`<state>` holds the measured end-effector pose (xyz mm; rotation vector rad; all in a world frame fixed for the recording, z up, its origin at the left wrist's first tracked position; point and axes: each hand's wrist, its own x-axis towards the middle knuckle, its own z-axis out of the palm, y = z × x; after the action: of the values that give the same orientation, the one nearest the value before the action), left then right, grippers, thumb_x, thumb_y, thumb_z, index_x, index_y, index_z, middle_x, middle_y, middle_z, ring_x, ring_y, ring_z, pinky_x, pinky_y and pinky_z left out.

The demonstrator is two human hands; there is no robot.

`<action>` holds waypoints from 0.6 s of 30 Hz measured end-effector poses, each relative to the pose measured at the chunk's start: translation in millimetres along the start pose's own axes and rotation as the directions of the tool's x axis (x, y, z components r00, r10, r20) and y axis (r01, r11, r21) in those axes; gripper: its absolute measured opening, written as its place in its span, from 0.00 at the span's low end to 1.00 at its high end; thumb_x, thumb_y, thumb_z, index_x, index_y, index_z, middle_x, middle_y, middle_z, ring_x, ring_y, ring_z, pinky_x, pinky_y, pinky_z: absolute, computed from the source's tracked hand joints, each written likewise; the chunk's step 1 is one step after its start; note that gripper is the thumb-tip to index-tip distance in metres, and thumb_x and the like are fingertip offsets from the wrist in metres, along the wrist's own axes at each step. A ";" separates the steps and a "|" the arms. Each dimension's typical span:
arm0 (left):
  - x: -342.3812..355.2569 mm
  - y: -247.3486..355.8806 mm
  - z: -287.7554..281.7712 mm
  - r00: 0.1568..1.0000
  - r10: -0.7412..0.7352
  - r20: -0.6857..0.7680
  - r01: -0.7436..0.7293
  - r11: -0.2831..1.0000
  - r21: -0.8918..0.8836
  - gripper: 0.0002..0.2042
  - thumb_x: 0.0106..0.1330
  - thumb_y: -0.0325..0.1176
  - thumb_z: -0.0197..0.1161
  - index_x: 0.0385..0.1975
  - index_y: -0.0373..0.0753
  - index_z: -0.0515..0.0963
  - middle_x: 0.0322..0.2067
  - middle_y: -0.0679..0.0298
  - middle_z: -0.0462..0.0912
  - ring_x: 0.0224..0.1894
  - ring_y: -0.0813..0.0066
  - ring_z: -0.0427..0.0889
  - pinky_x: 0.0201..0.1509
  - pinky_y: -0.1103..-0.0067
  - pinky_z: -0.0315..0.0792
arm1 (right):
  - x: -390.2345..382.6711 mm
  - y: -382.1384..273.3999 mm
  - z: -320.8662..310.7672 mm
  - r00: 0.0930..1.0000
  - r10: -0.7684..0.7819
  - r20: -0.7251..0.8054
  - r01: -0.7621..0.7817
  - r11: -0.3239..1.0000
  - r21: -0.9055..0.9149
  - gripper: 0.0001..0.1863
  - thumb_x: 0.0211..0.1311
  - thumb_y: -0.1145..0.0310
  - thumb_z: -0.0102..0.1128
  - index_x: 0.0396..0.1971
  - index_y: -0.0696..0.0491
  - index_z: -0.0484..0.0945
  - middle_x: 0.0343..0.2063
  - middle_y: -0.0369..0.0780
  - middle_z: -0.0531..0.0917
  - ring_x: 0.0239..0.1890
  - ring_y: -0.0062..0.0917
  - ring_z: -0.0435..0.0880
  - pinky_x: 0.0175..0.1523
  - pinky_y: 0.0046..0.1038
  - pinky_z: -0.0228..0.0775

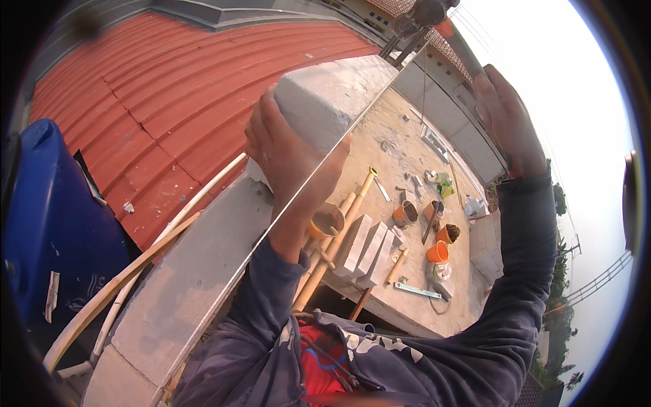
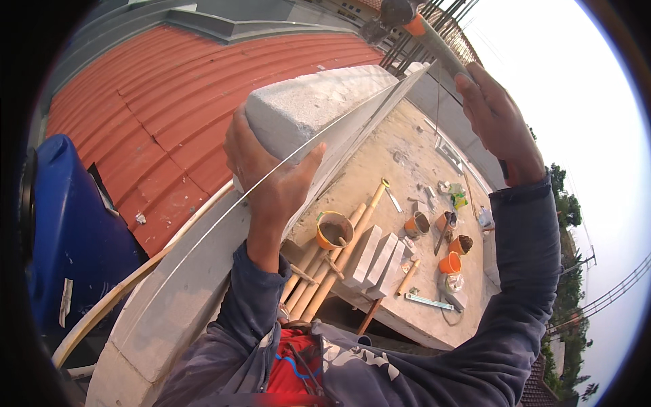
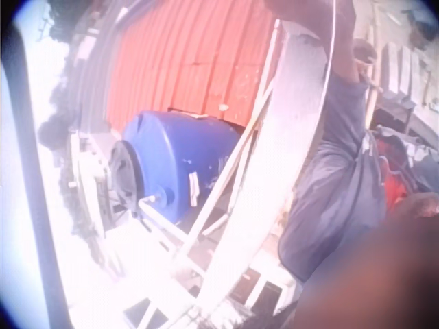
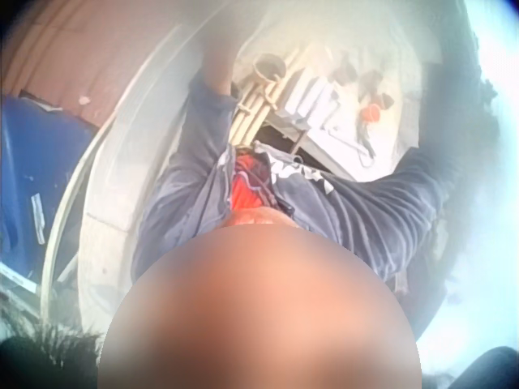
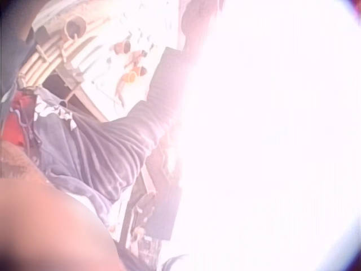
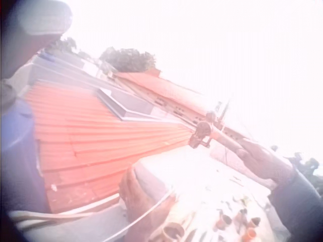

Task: The person scoops mortar from a bucket using a trowel and applies it to a wall of concrete blocks. They then lift a concrete block, place it on the mortar, and tap it into position with a hammer. The person repeats this process, adding mortar and placing another block.

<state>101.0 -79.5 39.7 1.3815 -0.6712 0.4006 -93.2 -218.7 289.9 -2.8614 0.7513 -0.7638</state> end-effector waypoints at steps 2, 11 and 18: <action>3.1 -2.8 -2.2 1.000 0.018 -0.015 -0.018 1.000 -0.009 0.56 0.50 0.38 0.86 0.76 0.31 0.54 0.67 0.41 0.65 0.70 0.40 0.63 0.72 0.46 0.60 | 0.2 -22.5 -11.4 0.991 0.107 -0.075 -0.085 0.965 0.249 0.21 0.90 0.51 0.40 0.39 0.52 0.71 0.17 0.25 0.63 0.16 0.06 0.63 0.20 0.18 0.56; 5.9 -5.0 -2.7 0.998 0.051 -0.025 -0.052 0.999 -0.005 0.56 0.50 0.38 0.86 0.77 0.31 0.54 0.67 0.42 0.65 0.69 0.41 0.64 0.72 0.47 0.60 | -3.2 -19.3 12.7 0.978 -0.108 0.180 0.159 0.939 -0.303 0.24 0.89 0.50 0.44 0.45 0.59 0.73 0.21 0.40 0.73 0.24 0.24 0.78 0.32 0.32 0.73; 2.7 -14.0 3.3 0.998 0.068 -0.020 -0.068 0.998 0.010 0.55 0.51 0.38 0.85 0.77 0.32 0.54 0.66 0.42 0.66 0.69 0.42 0.64 0.72 0.46 0.60 | -14.9 -17.3 32.6 0.972 0.230 0.046 -0.235 0.953 0.194 0.23 0.89 0.48 0.44 0.38 0.52 0.70 0.18 0.33 0.70 0.13 0.17 0.68 0.20 0.24 0.68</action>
<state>111.1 -85.4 31.0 1.3646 -0.7020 0.4714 -81.0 -197.7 258.4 -2.5437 0.9315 -0.7268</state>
